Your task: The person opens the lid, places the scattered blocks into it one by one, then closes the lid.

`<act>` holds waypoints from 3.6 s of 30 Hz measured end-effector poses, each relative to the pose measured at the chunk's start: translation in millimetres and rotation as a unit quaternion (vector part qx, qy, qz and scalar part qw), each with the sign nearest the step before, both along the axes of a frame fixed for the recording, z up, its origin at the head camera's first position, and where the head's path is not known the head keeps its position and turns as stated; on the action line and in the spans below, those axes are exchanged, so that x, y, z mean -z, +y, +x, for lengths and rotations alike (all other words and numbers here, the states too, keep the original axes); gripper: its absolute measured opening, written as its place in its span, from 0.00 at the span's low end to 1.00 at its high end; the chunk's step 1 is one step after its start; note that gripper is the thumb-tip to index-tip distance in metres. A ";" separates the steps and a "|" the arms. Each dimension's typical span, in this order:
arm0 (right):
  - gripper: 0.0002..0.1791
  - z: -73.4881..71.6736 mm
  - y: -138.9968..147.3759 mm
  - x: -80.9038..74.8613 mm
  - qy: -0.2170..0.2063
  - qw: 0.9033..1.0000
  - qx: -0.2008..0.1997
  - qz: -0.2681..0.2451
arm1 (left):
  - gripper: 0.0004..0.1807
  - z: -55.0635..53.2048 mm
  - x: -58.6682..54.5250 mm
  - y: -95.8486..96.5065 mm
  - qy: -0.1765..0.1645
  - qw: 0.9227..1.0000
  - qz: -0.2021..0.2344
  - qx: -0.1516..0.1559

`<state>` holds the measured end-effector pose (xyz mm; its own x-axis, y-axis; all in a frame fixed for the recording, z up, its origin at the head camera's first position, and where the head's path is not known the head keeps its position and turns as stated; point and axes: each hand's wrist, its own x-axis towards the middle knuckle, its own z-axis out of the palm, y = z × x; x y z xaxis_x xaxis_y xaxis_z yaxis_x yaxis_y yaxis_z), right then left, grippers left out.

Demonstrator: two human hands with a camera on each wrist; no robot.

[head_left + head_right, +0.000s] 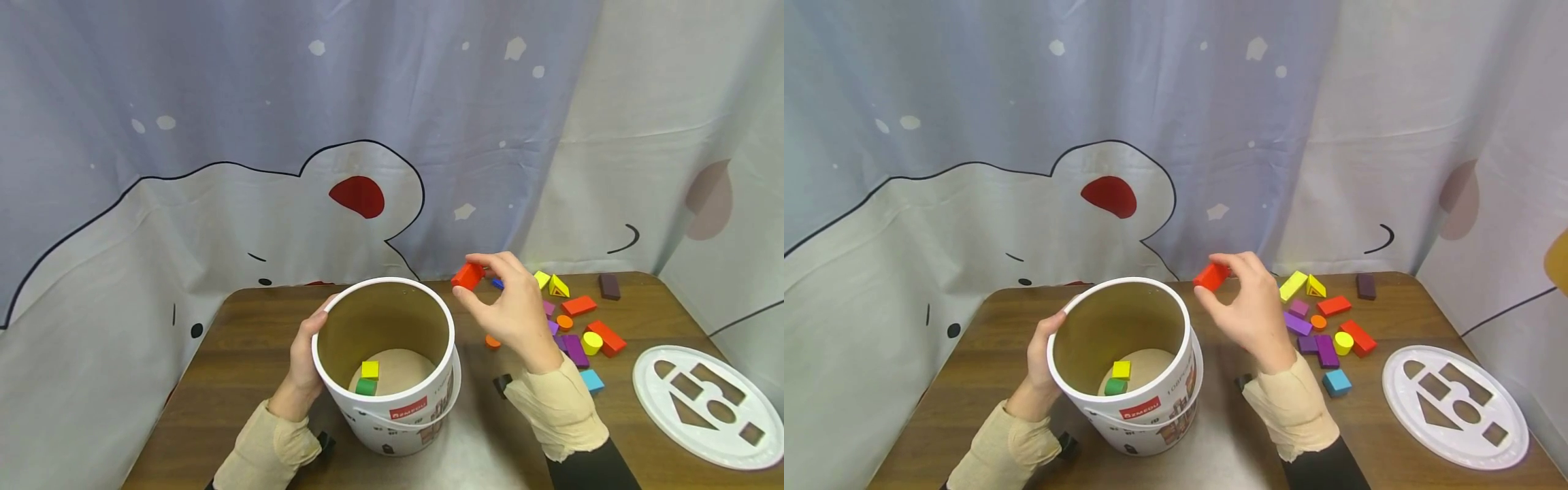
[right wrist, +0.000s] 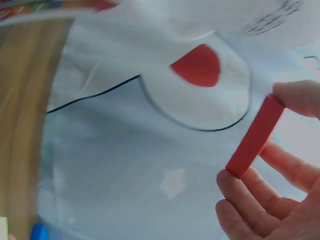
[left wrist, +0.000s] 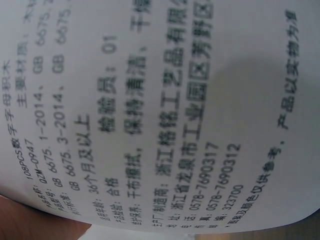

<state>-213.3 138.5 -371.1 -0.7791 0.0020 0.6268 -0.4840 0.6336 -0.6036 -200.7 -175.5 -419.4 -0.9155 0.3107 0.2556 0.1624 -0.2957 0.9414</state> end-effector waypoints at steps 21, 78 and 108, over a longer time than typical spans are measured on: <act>0.28 53.6 -42.1 -32.0 0.052 0.991 -0.120 -0.027 | 0.27 0.4 0.2 0.6 0.004 1.000 0.000 -0.001; 0.56 65.5 -69.8 -17.4 0.034 0.974 -0.178 0.138 | 0.27 -0.9 0.5 -0.1 0.015 1.000 -0.006 -0.001; 0.26 5.1 10.5 -5.7 -0.062 0.988 -0.083 0.116 | 0.27 -0.2 0.2 -0.6 0.007 1.000 -0.018 -0.012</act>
